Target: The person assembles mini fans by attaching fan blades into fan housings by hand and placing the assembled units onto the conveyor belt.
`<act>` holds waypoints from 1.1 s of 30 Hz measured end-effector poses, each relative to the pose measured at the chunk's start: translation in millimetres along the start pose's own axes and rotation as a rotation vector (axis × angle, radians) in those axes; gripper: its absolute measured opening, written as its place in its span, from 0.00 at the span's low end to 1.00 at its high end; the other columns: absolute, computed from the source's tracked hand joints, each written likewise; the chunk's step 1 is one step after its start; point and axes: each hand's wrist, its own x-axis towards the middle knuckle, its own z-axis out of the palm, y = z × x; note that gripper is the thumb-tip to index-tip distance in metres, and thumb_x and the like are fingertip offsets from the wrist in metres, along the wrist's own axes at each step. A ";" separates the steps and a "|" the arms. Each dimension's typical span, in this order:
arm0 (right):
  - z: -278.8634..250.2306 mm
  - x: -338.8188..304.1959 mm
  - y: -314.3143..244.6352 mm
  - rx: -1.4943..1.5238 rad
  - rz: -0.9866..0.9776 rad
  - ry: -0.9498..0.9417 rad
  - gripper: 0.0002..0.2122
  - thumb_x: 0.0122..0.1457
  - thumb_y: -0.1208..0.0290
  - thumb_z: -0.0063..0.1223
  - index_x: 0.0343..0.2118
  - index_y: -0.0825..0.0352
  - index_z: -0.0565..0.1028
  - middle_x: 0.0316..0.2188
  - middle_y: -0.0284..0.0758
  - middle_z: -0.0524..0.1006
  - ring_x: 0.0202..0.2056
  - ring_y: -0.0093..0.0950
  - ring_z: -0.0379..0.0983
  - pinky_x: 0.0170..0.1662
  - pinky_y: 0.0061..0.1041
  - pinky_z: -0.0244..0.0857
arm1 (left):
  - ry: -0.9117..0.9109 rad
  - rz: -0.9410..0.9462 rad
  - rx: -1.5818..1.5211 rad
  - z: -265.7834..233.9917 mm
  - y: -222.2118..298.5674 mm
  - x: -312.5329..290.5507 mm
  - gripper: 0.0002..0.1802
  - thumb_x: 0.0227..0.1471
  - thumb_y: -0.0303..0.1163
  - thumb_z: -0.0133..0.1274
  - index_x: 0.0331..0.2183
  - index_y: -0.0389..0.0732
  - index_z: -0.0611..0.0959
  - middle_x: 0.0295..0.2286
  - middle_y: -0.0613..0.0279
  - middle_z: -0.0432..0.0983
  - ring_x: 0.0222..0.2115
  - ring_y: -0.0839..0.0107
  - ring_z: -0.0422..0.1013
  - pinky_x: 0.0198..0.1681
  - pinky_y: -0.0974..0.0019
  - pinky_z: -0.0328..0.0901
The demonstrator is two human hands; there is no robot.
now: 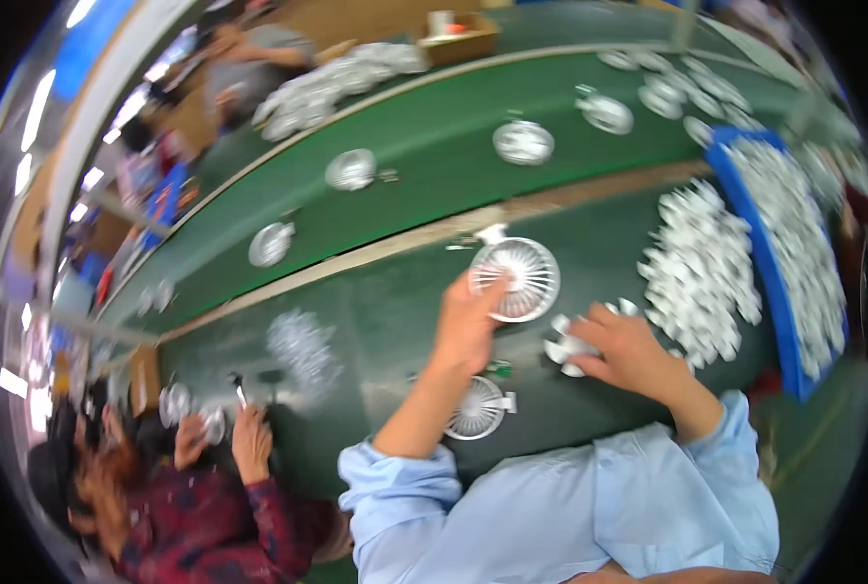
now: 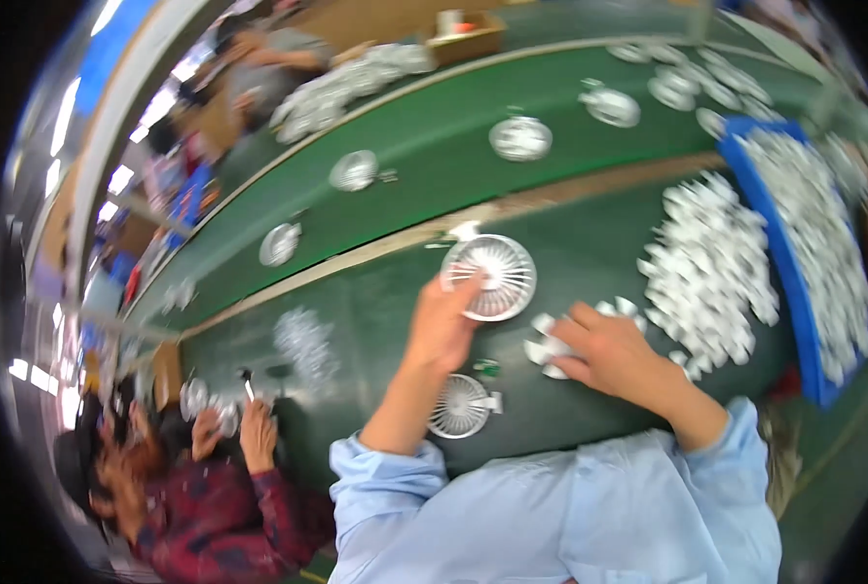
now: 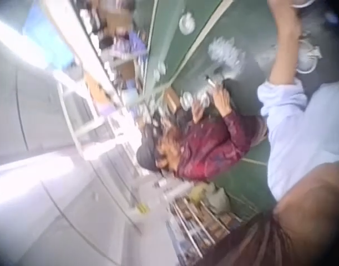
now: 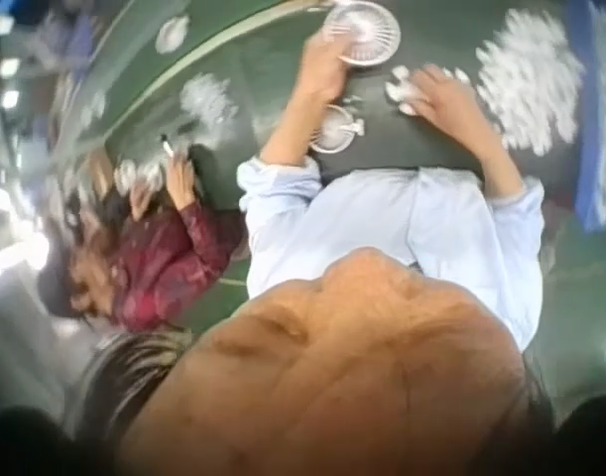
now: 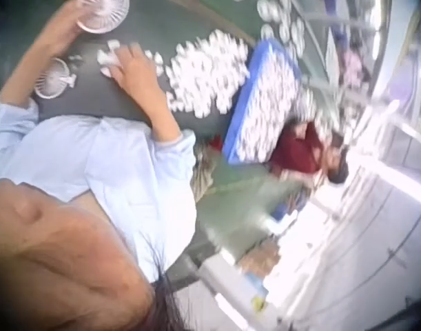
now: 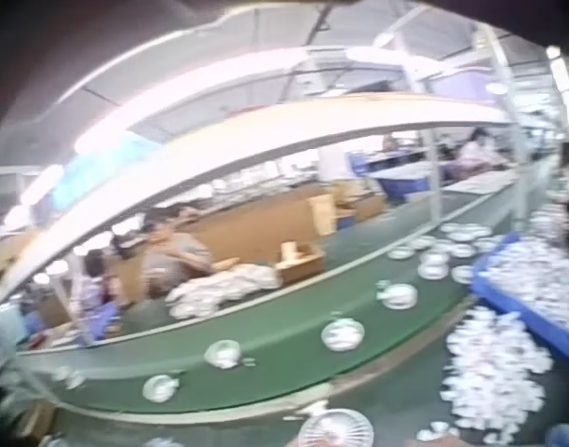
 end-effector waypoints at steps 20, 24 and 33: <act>7.6 41.5 -15.8 -0.073 -0.048 0.472 0.21 0.45 0.76 0.65 0.45 0.68 0.74 0.38 0.37 0.73 0.31 0.34 0.75 0.34 0.31 0.71 | -0.102 0.094 0.226 15.9 -21.5 -13.3 0.16 0.57 0.31 0.55 0.45 0.34 0.75 0.37 0.64 0.77 0.37 0.78 0.72 0.41 0.71 0.67; -4.6 38.1 7.3 0.233 0.163 0.378 0.21 0.46 0.73 0.67 0.45 0.70 0.74 0.37 0.37 0.75 0.31 0.25 0.73 0.35 0.25 0.69 | -0.123 0.172 0.423 18.9 -13.3 -16.1 0.16 0.56 0.30 0.55 0.45 0.32 0.76 0.36 0.60 0.79 0.35 0.76 0.73 0.40 0.70 0.68; 17.4 35.5 25.0 0.676 0.351 0.153 0.15 0.49 0.68 0.66 0.35 0.72 0.76 0.25 0.34 0.77 0.26 0.18 0.70 0.31 0.21 0.66 | -0.099 0.280 0.798 20.7 -15.2 -14.3 0.15 0.54 0.30 0.57 0.42 0.32 0.78 0.33 0.57 0.80 0.34 0.77 0.73 0.39 0.69 0.69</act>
